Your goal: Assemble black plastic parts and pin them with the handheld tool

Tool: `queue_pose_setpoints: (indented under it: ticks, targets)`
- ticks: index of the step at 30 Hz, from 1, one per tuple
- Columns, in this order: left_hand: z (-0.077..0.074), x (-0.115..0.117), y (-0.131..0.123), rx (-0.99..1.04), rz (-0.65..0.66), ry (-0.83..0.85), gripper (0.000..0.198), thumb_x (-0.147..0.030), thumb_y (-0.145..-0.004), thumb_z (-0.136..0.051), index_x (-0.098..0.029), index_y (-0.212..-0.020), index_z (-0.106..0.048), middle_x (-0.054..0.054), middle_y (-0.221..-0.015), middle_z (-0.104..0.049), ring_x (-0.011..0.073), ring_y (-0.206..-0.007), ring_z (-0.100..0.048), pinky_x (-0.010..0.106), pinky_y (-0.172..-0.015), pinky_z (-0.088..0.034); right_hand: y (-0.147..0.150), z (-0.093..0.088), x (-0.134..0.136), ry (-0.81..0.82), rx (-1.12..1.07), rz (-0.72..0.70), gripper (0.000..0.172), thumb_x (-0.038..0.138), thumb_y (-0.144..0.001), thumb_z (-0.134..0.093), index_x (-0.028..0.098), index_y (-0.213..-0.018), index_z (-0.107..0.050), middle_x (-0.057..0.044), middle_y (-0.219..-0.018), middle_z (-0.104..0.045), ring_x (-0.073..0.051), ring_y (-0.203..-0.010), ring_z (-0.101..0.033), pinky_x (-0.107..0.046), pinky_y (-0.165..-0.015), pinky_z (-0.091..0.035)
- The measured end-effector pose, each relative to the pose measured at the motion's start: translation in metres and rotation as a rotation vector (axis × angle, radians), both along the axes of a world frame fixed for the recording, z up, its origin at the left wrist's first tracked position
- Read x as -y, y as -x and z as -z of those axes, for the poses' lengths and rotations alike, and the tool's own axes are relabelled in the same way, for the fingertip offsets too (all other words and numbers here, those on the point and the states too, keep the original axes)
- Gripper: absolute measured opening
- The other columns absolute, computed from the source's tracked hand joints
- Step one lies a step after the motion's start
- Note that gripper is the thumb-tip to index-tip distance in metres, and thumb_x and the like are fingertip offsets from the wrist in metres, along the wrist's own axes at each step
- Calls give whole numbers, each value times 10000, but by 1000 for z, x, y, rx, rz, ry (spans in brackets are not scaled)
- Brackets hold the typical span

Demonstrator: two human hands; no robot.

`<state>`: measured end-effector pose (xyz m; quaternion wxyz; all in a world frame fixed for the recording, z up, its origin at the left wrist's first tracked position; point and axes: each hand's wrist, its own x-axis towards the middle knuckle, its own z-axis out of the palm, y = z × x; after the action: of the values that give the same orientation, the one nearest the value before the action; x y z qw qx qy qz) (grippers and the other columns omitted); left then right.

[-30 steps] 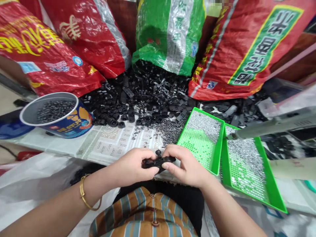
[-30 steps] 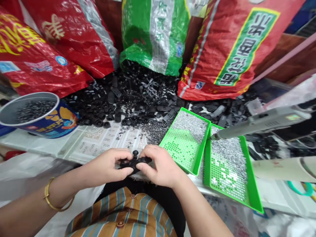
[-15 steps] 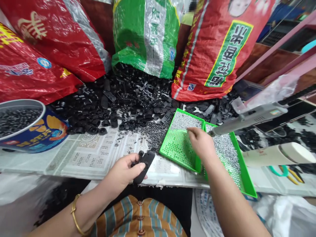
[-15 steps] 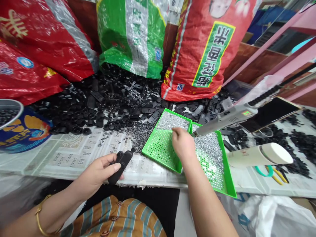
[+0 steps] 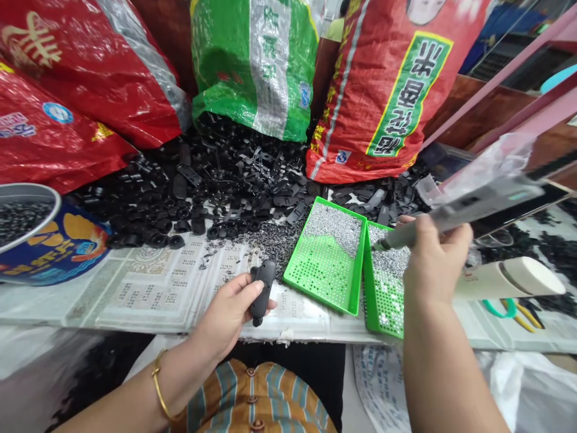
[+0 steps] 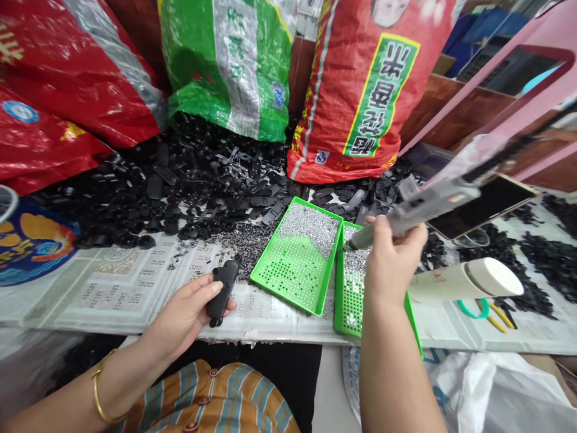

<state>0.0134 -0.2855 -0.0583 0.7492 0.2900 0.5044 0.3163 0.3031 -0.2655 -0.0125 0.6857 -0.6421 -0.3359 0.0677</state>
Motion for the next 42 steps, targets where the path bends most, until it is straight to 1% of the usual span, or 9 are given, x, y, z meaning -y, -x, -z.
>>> queue_pose_setpoints:
  ticks: [3, 5, 8, 11, 15, 24, 33, 38, 42]
  targets:
    - [1, 1, -2, -9, -45, 3, 246, -345, -721, -625, -146, -834, -536, -16, -704, -580, 134, -684, -630, 233, -626, -443, 29, -12, 14, -165, -98, -100, 229, 207, -732, -539, 238, -947, -468, -7, -733, -576, -157, -631, -573, -343, -625, -459]
    - [2, 1, -4, -32, -60, 16, 257, -351, -707, -634, -142, -823, -540, -18, -699, -578, 132, -672, -629, 223, -602, -433, 54, -13, 23, -186, -106, -140, 221, 220, -745, -523, 228, -965, -512, 23, -619, -525, -133, -519, -513, -308, -533, -424]
    - [2, 1, -6, -59, -55, 20, 278, -367, -702, -628, -140, -840, -545, 10, -756, -615, 140, -669, -631, 219, -556, -416, 83, -1, 30, -224, -135, -229, 251, 361, -781, -494, 189, -955, -552, 50, -502, -457, -115, -421, -443, -281, -451, -382]
    - [3, 1, -8, -58, -46, 20, 281, -363, -706, -620, -141, -860, -542, 35, -810, -640, 134, -651, -625, 228, -550, -417, 97, 16, 28, -271, -202, -324, 341, 463, -760, -483, 168, -916, -554, 54, -478, -459, -113, -404, -441, -272, -434, -375]
    - [6, 1, -8, -54, -55, 32, 261, -345, -704, -620, -143, -845, -534, 38, -772, -647, 131, -624, -614, 227, -540, -411, 100, 29, 20, -297, -259, -369, 338, 473, -741, -499, 170, -884, -541, 57, -461, -470, -110, -386, -432, -264, -414, -366]
    - [9, 0, -7, -57, -25, 10, 224, -349, -735, -586, -150, -817, -523, 18, -636, -628, 127, -602, -589, 228, -549, -407, 100, 35, 12, -286, -259, -369, 295, 435, -741, -509, 170, -869, -531, 55, -449, -467, -112, -362, -422, -254, -360, -341]
    - [5, -1, -9, -66, -29, 18, 214, -345, -744, -586, -156, -801, -503, 5, -629, -612, 128, -626, -601, 234, -583, -423, 98, 35, 14, -210, -215, -397, 339, 507, -740, -470, 195, -867, -507, 68, -460, -443, -109, -361, -415, -268, -384, -340]
    - [6, -2, -9, -56, -46, 8, 208, -343, -738, -593, -161, -773, -498, 4, -679, -619, 124, -630, -609, 236, -584, -428, 99, 35, 14, -203, -204, -418, 325, 500, -751, -461, 203, -874, -508, 72, -466, -434, -108, -364, -420, -263, -388, -341]
    - [3, -2, -10, -54, -54, 15, 204, -328, -738, -593, -162, -728, -475, -12, -645, -591, 123, -623, -609, 237, -585, -431, 98, 34, 14, -230, -223, -408, 323, 487, -747, -468, 192, -867, -519, 70, -454, -446, -109, -366, -423, -260, -390, -344]
